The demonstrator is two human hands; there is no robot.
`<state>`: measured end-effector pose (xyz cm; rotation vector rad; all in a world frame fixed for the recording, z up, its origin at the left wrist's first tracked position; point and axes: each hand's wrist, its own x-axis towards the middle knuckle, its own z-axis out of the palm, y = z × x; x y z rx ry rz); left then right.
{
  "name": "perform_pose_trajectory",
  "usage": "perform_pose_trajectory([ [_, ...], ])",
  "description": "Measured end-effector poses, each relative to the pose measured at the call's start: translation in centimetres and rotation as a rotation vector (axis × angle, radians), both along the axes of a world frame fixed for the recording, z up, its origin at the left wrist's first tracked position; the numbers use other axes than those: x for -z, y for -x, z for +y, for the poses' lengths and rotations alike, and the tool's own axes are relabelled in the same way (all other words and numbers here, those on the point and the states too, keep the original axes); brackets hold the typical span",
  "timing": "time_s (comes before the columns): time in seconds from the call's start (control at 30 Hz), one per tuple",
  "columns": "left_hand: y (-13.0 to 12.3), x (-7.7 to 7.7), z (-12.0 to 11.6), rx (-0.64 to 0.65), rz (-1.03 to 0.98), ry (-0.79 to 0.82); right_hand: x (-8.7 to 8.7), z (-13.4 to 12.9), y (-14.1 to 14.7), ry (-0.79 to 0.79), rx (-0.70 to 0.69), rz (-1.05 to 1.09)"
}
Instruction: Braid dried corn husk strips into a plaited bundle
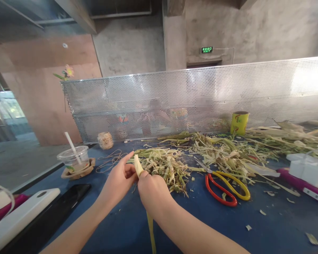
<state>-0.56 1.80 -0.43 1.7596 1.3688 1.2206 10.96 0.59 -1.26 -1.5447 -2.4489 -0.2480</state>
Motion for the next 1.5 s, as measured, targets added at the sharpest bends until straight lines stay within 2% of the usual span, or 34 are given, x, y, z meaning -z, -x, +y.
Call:
perform_pose_trajectory([
  [0.2,-0.2,0.3,0.5,-0.025,0.049,-0.044,0.4,-0.2,0.6,-0.053,0.026,-0.073],
  [0.33,-0.5,0.5,0.9,-0.049,0.083,-0.07,0.7,0.0,0.8,-0.048,0.076,-0.049],
  [0.47,-0.4,0.4,1.1,-0.027,0.028,-0.065,0.1,0.8,-0.1,0.058,0.112,0.145],
  [0.57,0.0,0.4,1.1,0.056,-0.032,-0.027,-0.6,1.2,-1.2,0.066,0.085,0.296],
  [0.67,0.3,0.7,0.9,0.116,-0.028,-0.047,-1.0,1.6,-2.2,0.081,0.084,0.352],
  [0.73,0.3,0.9,0.6,0.137,-0.012,-0.068,-1.0,1.8,-2.8,0.123,0.051,0.414],
  [0.9,0.2,0.7,-0.3,0.211,0.039,-0.025,-1.1,2.1,-4.2,0.333,-0.159,0.54],
  [0.97,0.1,0.7,-0.6,0.226,0.065,-0.036,-1.3,2.0,-4.5,0.365,-0.173,0.549],
  [1.13,-0.4,1.2,-1.1,0.135,0.198,-0.166,-1.6,1.6,-4.1,0.279,-0.027,0.485],
  [1.27,-1.1,1.5,-1.4,0.043,0.25,-0.194,-1.5,1.2,-3.2,0.167,0.13,0.375],
  [1.5,-1.5,1.4,-1.4,0.007,0.234,-0.243,-1.4,0.4,-2.3,0.051,0.208,0.275],
])
